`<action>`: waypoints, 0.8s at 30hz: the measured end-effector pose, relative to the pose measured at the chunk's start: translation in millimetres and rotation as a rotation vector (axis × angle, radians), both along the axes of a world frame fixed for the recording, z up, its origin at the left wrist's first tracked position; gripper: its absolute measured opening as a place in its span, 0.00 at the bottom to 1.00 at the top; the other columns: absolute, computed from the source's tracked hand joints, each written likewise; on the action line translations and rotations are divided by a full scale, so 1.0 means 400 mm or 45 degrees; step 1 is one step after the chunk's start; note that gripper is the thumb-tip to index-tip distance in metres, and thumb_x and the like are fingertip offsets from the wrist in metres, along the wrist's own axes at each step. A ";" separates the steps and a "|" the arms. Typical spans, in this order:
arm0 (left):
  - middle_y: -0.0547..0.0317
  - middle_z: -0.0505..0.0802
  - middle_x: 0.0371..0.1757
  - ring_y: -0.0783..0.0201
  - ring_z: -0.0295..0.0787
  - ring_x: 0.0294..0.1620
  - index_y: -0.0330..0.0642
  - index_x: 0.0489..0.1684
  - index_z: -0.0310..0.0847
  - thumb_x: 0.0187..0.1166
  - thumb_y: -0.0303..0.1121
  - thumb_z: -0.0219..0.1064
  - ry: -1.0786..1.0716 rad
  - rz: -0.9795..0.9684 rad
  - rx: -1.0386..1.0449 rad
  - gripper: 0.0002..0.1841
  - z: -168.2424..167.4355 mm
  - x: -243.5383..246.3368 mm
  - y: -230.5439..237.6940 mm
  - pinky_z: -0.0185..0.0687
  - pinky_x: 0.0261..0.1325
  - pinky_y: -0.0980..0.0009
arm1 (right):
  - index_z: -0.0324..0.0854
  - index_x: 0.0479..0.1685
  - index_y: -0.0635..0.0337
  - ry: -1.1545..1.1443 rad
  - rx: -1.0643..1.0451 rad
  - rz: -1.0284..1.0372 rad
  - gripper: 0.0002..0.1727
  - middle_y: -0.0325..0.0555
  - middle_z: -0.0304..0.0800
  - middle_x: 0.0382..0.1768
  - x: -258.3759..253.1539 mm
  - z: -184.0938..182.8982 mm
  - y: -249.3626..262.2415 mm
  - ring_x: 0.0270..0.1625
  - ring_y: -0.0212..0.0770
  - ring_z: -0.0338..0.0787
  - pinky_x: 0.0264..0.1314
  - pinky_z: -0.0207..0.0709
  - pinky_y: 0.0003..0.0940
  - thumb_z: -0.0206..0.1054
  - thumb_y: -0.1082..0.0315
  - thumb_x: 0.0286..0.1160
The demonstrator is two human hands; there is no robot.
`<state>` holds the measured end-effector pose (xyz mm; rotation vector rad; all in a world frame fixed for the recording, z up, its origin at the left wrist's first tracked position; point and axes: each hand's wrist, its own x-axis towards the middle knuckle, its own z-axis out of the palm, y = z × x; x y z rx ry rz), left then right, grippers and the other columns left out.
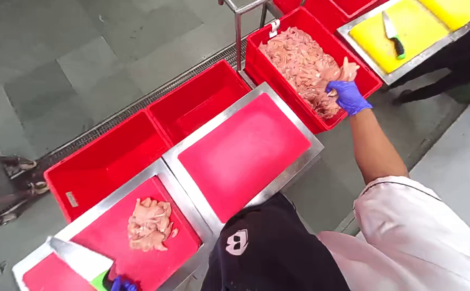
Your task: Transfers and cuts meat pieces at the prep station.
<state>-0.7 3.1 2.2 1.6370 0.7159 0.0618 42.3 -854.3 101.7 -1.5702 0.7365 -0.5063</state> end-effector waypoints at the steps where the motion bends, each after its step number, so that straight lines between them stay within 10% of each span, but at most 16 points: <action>1: 0.71 0.85 0.16 0.73 0.81 0.13 0.44 0.49 0.74 0.88 0.30 0.55 -0.025 -0.023 -0.032 0.03 -0.001 0.005 0.003 0.81 0.17 0.76 | 0.74 0.55 0.52 -0.036 -0.044 0.039 0.25 0.32 0.87 0.36 0.010 0.059 0.057 0.37 0.30 0.88 0.41 0.86 0.31 0.72 0.77 0.54; 10: 0.66 0.81 0.18 0.72 0.77 0.12 0.35 0.57 0.71 0.90 0.29 0.56 -0.168 0.133 -0.176 0.08 -0.022 -0.008 0.047 0.81 0.18 0.75 | 0.69 0.74 0.50 0.027 -0.259 1.056 0.38 0.30 0.85 0.56 0.228 0.232 0.932 0.53 0.24 0.87 0.57 0.85 0.26 0.79 0.71 0.58; 16: 0.65 0.80 0.17 0.72 0.76 0.11 0.33 0.55 0.69 0.91 0.27 0.54 -0.374 0.396 -0.264 0.06 -0.039 -0.019 0.038 0.80 0.17 0.76 | 0.81 0.68 0.59 0.385 -0.928 1.756 0.37 0.63 0.83 0.67 0.292 0.035 1.500 0.63 0.66 0.85 0.60 0.77 0.72 0.87 0.61 0.53; 19: 0.64 0.79 0.17 0.71 0.76 0.11 0.33 0.53 0.69 0.90 0.26 0.55 -0.372 0.385 -0.296 0.05 -0.040 -0.021 0.047 0.81 0.18 0.75 | 0.83 0.72 0.38 0.375 -1.166 1.849 0.39 0.56 0.68 0.85 0.290 -0.073 1.601 0.76 0.70 0.75 0.62 0.75 0.75 0.87 0.48 0.51; 24: 0.64 0.79 0.17 0.71 0.76 0.11 0.30 0.71 0.65 0.86 0.24 0.56 -0.323 0.224 -0.322 0.18 -0.040 -0.035 0.060 0.80 0.18 0.75 | 0.86 0.70 0.44 0.206 -0.983 2.025 0.28 0.51 0.75 0.81 0.269 -0.133 1.492 0.82 0.59 0.73 0.76 0.67 0.68 0.77 0.47 0.70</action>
